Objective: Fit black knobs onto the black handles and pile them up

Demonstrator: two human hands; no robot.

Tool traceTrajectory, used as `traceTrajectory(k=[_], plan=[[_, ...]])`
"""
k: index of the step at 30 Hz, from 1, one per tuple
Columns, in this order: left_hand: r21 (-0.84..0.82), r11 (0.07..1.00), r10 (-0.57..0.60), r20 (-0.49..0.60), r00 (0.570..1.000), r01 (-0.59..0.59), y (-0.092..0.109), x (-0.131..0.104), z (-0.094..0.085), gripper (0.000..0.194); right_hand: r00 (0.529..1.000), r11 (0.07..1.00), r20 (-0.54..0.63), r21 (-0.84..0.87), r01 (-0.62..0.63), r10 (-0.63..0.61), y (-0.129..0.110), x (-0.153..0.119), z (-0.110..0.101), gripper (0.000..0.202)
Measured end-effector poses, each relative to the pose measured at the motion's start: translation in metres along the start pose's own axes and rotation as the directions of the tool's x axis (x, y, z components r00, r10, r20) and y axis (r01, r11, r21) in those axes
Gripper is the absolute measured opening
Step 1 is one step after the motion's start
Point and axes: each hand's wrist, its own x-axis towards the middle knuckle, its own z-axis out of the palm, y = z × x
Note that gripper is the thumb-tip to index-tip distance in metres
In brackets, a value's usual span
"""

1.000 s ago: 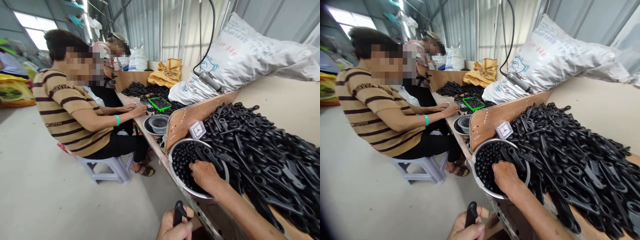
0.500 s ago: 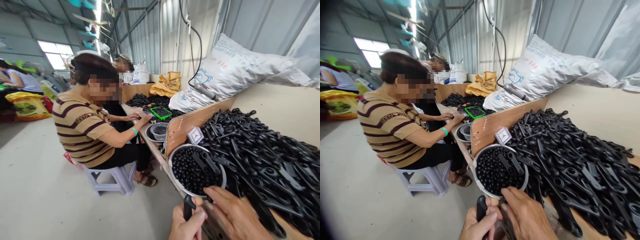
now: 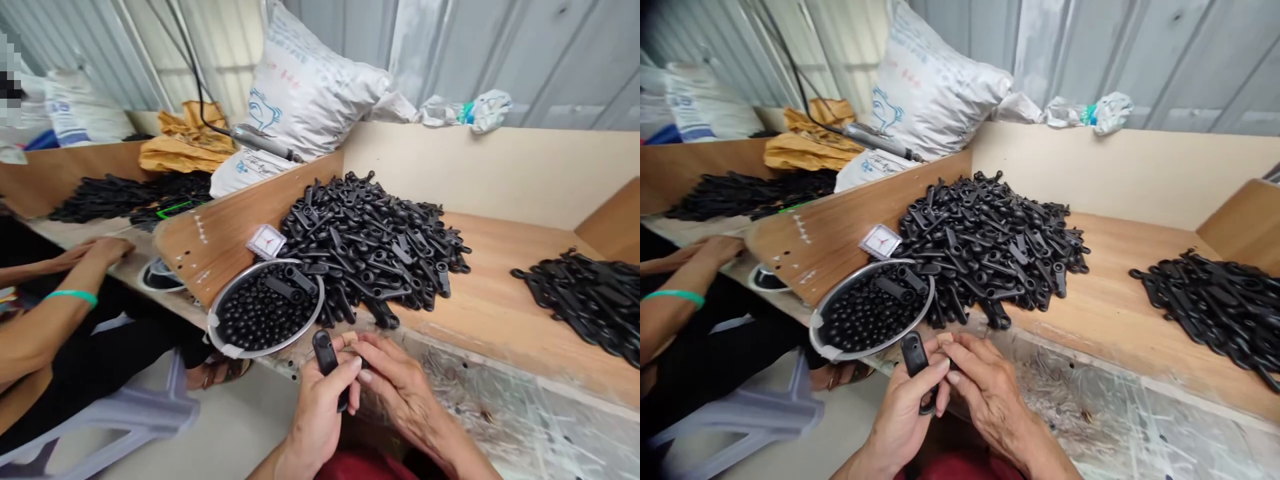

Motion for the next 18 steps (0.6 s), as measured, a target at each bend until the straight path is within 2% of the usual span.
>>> traceTrajectory(k=[4,7,10,12,18], plan=[[-0.007,1.000,-0.018,-0.009,1.000,0.018,-0.001,0.004,0.012,0.048,0.990,0.984,-0.111,0.169,-0.062,0.082,0.002,-0.009,-0.009,0.038],[-0.034,0.998,-0.054,0.019,0.998,0.055,-0.001,0.005,0.016,0.046,0.971,0.964,-0.208,0.257,-0.063,0.119,0.001,-0.009,-0.010,0.031],[-0.053,0.994,-0.094,0.066,0.993,0.097,-0.002,0.007,0.017,0.044,0.954,0.962,-0.281,0.270,-0.026,0.104,0.000,-0.005,-0.006,0.024],[-0.024,0.994,-0.106,0.066,0.992,0.108,-0.003,0.009,0.016,0.043,0.946,0.962,-0.296,0.267,-0.052,0.134,0.002,-0.004,-0.003,0.020],[0.157,0.987,0.020,0.024,1.000,-0.024,-0.014,0.011,0.003,0.029,0.916,0.953,-0.286,0.191,-0.234,0.282,0.004,-0.015,-0.005,0.019]])
